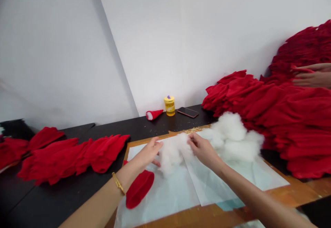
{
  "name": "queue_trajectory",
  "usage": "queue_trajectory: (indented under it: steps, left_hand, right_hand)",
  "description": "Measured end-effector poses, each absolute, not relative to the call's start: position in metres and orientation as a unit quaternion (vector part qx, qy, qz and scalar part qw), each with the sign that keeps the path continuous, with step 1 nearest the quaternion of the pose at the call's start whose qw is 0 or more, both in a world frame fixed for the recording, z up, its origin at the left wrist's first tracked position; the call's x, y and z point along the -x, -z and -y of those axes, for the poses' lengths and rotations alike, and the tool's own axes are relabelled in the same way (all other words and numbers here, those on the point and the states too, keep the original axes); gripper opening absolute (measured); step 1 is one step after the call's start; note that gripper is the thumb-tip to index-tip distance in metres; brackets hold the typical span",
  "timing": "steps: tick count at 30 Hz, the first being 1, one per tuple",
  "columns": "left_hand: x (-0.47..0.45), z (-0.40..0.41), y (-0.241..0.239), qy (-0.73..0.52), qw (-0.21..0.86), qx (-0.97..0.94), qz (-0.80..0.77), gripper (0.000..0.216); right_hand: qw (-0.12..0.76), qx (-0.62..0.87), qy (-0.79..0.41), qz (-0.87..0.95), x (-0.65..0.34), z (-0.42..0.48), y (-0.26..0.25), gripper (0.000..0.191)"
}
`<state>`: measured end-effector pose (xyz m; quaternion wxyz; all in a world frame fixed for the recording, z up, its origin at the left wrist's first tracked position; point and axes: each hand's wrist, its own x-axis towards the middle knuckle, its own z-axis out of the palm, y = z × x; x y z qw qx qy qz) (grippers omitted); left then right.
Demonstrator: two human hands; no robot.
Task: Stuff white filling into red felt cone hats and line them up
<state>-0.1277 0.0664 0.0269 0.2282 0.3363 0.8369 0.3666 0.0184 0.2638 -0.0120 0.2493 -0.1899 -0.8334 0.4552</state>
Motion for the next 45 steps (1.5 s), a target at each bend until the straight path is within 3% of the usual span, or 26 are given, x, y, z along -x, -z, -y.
queue_trajectory:
  steps: [3,7,12,15,17,20,22,26,29,31,34,37,42,45]
  left_hand:
    - [0.133,-0.05,-0.035,-0.337,0.22,-0.401,-0.823,0.05]
    - [0.119,-0.04,-0.034,-0.307,0.259,-0.481,-0.779,0.026]
    - [0.089,-0.049,-0.023,-0.311,0.298,-0.538,-0.725,0.037]
    - [0.093,-0.051,-0.031,-0.323,0.232,-0.537,-0.744,0.031]
    - [0.105,-0.053,-0.039,-0.318,0.167,-0.556,-0.75,0.046]
    - [0.125,-0.065,-0.044,-0.236,0.108,-0.651,-0.713,0.102]
    - [0.134,-0.078,-0.038,-0.166,0.109,-0.703,-0.682,0.11]
    - [0.136,-0.096,-0.017,-0.11,0.121,-0.702,-0.693,0.052]
    - [0.13,-0.097,-0.008,-0.105,0.095,-0.673,-0.726,0.027]
    - [0.127,-0.095,-0.005,-0.095,0.081,-0.657,-0.743,0.024]
    - [0.125,-0.093,-0.003,-0.071,0.068,-0.634,-0.767,0.015]
    - [0.129,-0.09,-0.003,-0.048,0.067,-0.606,-0.791,0.013]
    - [0.137,-0.082,-0.009,-0.07,0.079,-0.559,-0.823,0.016]
    - [0.142,-0.075,-0.02,-0.108,0.102,-0.55,-0.822,0.032]
  right_hand:
    - [0.241,0.189,-0.439,0.844,-0.011,-0.261,0.018,0.018]
    - [0.232,0.179,-0.41,0.864,-0.011,-0.257,0.019,0.017]
    - [0.209,0.132,-0.363,0.898,-0.021,-0.251,0.016,0.01]
    - [0.198,0.129,-0.343,0.909,-0.028,-0.255,0.018,0.013]
    - [0.19,0.123,-0.335,0.915,-0.029,-0.256,0.02,0.016]
    - [0.184,0.103,-0.32,0.924,-0.024,-0.253,0.022,0.017]
    - [0.179,0.086,-0.307,0.931,-0.021,-0.248,0.02,0.017]
    - [0.151,0.038,-0.278,0.948,-0.029,-0.24,0.013,0.019]
    - [0.135,0.028,-0.223,0.965,-0.036,-0.234,0.016,0.052]
    - [0.128,0.041,-0.169,0.976,-0.033,-0.228,0.023,0.053]
    - [0.11,0.049,-0.093,0.988,-0.021,-0.23,0.029,0.013]
    - [0.112,0.061,-0.028,0.991,-0.017,-0.255,0.018,0.026]
    - [0.126,0.13,0.065,0.981,-0.026,-0.314,-0.007,0.024]
    - [0.109,0.147,0.095,0.978,-0.025,-0.33,-0.004,0.027]
